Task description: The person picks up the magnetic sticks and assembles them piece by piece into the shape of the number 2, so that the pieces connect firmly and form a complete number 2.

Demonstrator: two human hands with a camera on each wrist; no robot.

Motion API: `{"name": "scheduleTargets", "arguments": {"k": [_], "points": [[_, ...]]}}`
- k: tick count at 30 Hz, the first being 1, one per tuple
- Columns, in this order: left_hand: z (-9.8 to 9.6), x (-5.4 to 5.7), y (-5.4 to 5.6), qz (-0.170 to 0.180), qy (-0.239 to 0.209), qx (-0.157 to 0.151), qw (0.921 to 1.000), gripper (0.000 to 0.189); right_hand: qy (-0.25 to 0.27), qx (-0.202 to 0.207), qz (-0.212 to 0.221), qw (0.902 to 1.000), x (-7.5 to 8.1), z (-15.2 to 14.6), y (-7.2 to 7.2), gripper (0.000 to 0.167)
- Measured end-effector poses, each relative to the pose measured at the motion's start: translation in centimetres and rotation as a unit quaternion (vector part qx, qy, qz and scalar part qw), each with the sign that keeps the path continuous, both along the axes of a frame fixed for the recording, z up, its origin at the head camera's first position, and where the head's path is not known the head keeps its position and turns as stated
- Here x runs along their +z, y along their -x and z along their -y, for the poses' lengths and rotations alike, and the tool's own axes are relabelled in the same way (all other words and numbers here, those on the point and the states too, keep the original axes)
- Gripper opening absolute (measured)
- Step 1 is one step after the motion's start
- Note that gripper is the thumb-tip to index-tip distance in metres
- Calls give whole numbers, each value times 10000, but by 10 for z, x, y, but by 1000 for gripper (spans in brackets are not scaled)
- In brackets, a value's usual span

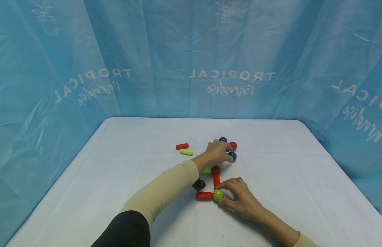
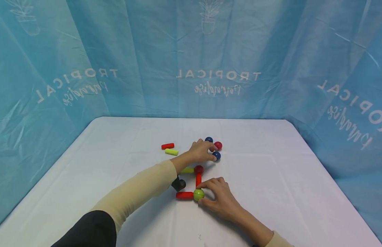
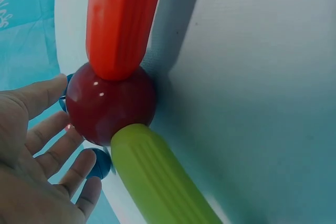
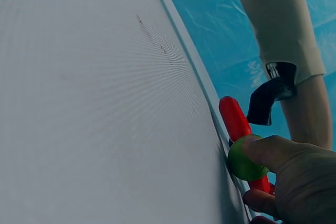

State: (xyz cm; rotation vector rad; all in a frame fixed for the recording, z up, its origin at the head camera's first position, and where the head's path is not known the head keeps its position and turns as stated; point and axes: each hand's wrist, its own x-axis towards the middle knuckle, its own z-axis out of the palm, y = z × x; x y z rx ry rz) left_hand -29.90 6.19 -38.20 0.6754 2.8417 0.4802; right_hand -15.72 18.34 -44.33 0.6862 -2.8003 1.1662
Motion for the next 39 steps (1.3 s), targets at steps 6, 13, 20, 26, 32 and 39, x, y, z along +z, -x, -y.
{"name": "scheduleTargets", "arguments": {"k": [6,13,20,26,32,39], "points": [[-2,0,2,70,137,40,9999,46,-19,-6,-67,10000,-1,0,0,42],[-4,-3,3,38,163,7,9999,45,-36,-23,-41,10000,0,-1,0,42],[-6,-2,1,-35,63,39,10000,42,-26,-32,-33,10000,0,0,-1,41],[8,9,1,-76,-666,282,9974,37,-57,-56,-49,10000,-1,0,-1,44],[49,24,-11,-12,-1453,379,9887,39,-161,-92,-8,9998,0,0,-1,44],[109,27,-39,96,-1935,1053,9754,37,-252,-150,203,9994,2,0,1,45]]}}
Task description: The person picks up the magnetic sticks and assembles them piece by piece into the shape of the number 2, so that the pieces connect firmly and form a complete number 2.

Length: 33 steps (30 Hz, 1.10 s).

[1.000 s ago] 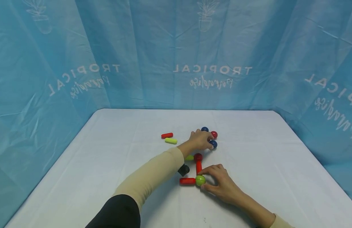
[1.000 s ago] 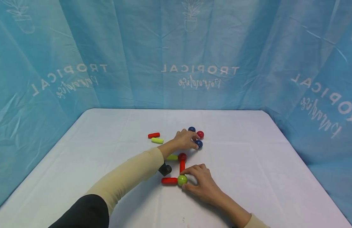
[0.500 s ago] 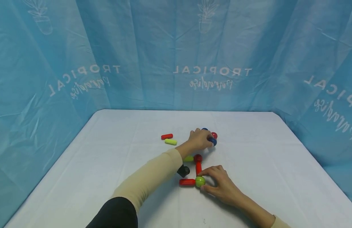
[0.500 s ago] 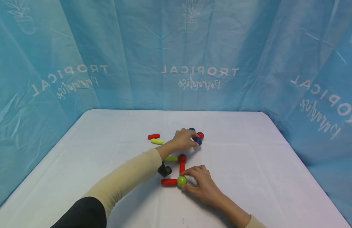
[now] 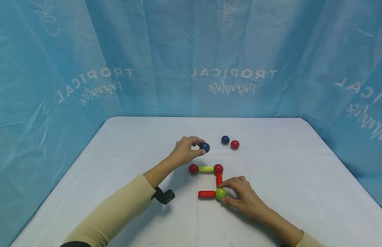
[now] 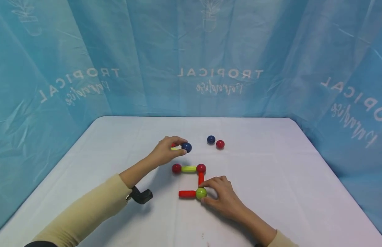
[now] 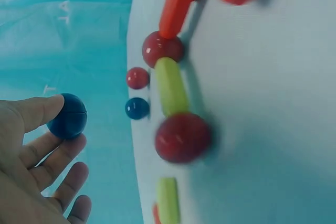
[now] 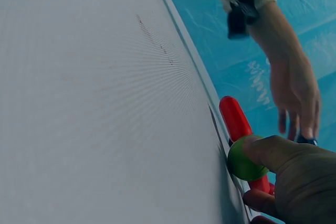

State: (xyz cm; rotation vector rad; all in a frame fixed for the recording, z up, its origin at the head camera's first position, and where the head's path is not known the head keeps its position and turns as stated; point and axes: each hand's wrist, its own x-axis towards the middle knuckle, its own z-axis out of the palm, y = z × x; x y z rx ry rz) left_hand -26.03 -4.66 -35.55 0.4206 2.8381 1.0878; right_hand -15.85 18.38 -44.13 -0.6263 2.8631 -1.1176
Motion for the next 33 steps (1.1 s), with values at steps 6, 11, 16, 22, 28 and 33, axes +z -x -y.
{"name": "scheduleTargets", "arguments": {"k": [6,11,16,22,28,33], "points": [[40,-15,-36,109,-32,320,9994,38,-25,-56,141,9999,1,0,-1,43],[59,-30,-62,178,222,159,9995,37,-24,-89,167,9998,1,1,-2,43],[68,-42,-81,-178,438,-369,9982,35,-8,-117,96,9999,1,1,-2,44],[69,-52,-93,-76,369,-817,9959,34,-8,-160,183,9997,1,2,-3,44],[65,-57,-97,159,162,-660,9976,35,-32,-186,192,9996,1,4,-3,44],[63,-61,-98,175,-5,-545,9984,36,-66,-197,188,9996,2,5,-3,44]]}}
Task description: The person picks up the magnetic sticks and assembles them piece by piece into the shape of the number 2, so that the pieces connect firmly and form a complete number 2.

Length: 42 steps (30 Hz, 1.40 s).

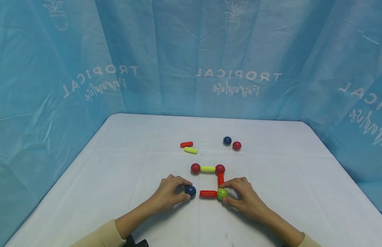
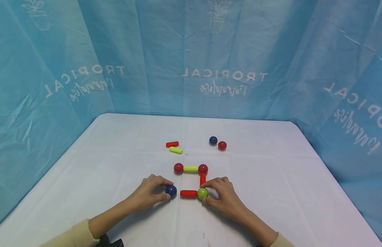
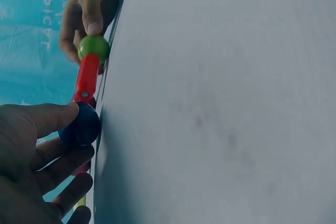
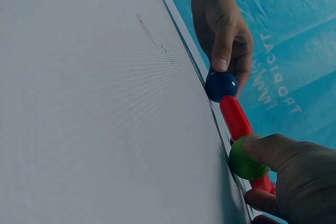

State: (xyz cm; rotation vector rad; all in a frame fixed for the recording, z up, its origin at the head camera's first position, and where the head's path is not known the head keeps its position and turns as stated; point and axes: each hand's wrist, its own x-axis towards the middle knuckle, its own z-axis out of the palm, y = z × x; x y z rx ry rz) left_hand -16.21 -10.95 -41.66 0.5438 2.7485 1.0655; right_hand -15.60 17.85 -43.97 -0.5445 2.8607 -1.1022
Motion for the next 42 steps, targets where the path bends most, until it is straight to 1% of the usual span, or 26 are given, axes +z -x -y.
{"name": "scheduleTargets", "arguments": {"k": [5,9,14,23,28,33,37,42], "points": [[-4,-1,0,67,-9,-11,10000,37,32,7,27,10000,0,0,0,44],[-7,0,-1,98,-3,-56,9999,37,27,-32,49,10000,0,1,0,44],[-10,2,-2,155,17,-21,9999,36,-12,-80,84,9999,1,1,0,43],[-12,0,0,60,37,12,10000,36,-18,-66,86,9999,2,1,1,42],[-14,0,4,-60,78,-1,10000,37,-16,-63,56,10000,1,0,3,42],[-16,-1,9,-159,97,-29,9998,37,-33,-1,-220,9998,1,-2,6,43],[-18,-2,15,-241,108,-13,9996,37,-76,15,-392,9992,2,-2,12,43],[-21,0,24,-375,117,17,9992,36,-121,-29,-422,9990,3,-3,22,41]]}}
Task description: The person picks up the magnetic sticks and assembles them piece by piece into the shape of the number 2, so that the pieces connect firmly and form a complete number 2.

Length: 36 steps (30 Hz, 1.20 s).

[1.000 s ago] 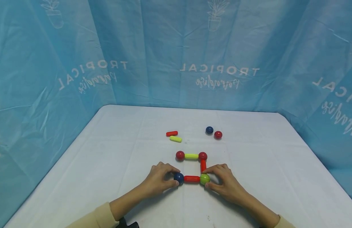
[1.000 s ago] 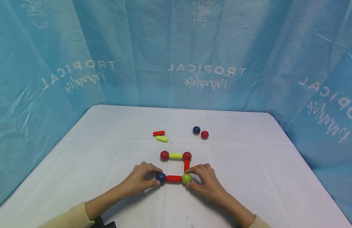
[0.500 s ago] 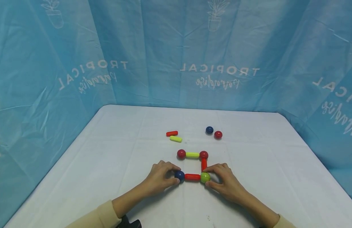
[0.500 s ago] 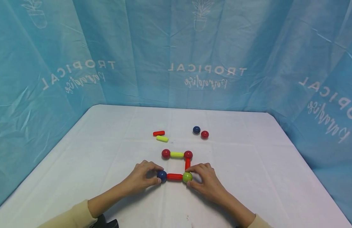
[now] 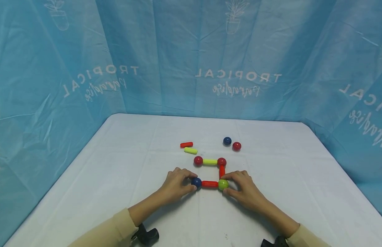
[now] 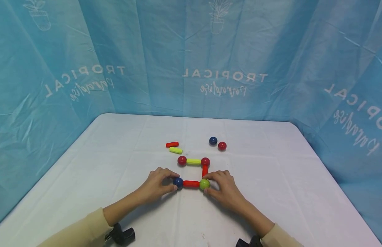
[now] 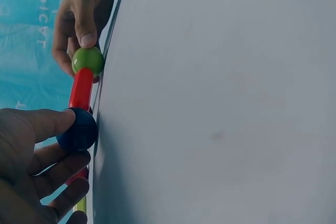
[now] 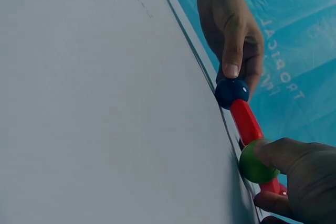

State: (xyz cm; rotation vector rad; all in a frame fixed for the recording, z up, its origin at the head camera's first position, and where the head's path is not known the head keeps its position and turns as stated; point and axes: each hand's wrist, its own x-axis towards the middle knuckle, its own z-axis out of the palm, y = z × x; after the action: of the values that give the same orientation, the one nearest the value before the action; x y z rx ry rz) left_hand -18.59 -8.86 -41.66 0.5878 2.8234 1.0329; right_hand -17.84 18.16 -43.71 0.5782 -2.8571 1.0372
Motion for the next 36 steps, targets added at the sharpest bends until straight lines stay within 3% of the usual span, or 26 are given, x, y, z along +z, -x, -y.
{"name": "scheduleTargets", "arguments": {"k": [15,28,32,36], "points": [[-13,-1,24,-194,219,152,9995,37,-146,-137,-51,9998,0,-5,25,39],[-10,3,33,-11,187,196,9996,40,-80,-180,46,9998,0,-6,30,39],[-5,10,45,-123,49,486,9987,40,-50,-178,27,9998,0,-6,30,39],[-2,14,66,-498,143,929,9943,37,-33,-201,31,9998,-1,-6,30,38]]}}
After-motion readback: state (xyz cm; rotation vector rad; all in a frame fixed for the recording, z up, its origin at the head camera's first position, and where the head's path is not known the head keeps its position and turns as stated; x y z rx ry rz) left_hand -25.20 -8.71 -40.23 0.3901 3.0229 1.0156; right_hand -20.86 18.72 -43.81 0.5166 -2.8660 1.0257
